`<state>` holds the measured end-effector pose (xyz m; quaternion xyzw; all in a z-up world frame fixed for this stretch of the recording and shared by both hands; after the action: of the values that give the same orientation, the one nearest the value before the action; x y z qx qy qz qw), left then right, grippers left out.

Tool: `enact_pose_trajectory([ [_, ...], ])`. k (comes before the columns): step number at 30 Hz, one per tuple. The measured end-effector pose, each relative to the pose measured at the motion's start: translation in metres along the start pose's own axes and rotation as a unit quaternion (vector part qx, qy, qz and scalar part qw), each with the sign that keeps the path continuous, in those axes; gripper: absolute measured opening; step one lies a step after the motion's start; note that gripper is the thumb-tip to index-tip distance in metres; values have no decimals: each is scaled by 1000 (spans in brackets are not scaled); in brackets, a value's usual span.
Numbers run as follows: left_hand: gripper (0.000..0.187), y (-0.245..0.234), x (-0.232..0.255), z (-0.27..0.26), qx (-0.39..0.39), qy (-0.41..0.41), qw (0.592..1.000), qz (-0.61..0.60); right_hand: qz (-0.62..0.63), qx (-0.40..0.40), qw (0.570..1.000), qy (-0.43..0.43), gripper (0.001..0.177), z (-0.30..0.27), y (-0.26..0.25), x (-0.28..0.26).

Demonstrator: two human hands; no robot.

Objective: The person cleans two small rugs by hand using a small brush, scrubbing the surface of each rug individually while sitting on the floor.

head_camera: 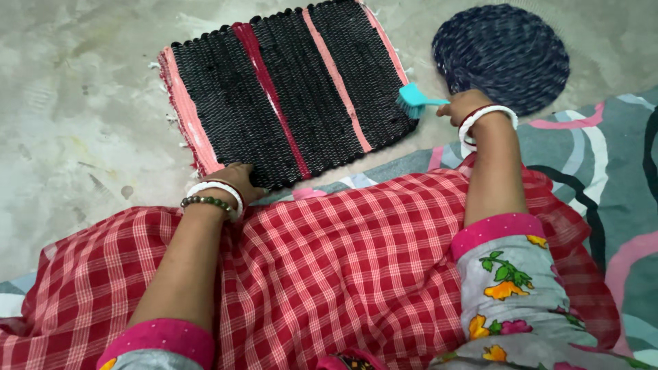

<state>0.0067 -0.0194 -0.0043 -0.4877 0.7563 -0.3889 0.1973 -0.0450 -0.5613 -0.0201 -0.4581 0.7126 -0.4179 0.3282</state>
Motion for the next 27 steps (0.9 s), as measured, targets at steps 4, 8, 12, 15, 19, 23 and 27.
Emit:
enact_pose_trajectory([
  [4, 80, -3, 2, -2, -17, -14, 1000, 6, -27, 0, 999, -18, 32, -4, -10, -7],
  [8, 79, -8, 3, -7, -31, -23, 999, 4, -24, -27, 999, -21, 34, -6, -2, -16],
  [12, 77, -8, 3, -6, -22, -18, 1000, 0, -72, -39, 995, -62, 39, -1, 3, -9],
  [15, 77, -5, 1, -4, -14, -13, 1000, -4, -7, -50, 998, 34, 32, 0, 2, 0],
  [19, 77, -2, -1, 1, -12, -9, 1000, -2, 157, 66, 981, 98, 32, -23, -18, -14],
  [23, 74, 1, -3, 4, -17, -13, 1000, -12, 359, 102, 923, 93, 34, -38, -27, -59],
  [27, 76, 3, -3, 6, -1, -8, 1000, -5, 451, 37, 892, -13, 28, -46, -10, -145],
])
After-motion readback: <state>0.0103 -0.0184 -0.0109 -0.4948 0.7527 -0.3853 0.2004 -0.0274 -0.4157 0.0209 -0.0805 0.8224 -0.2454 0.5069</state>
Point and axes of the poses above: each hand's wrist, its own z-axis towards the middle knuckle, its own y-axis out of the palm, x = y × z, the point moved 3 cm from there along z, towards the middle knuckle, and after that the axes turned 12 degrees about z, right-handed, at the moved point
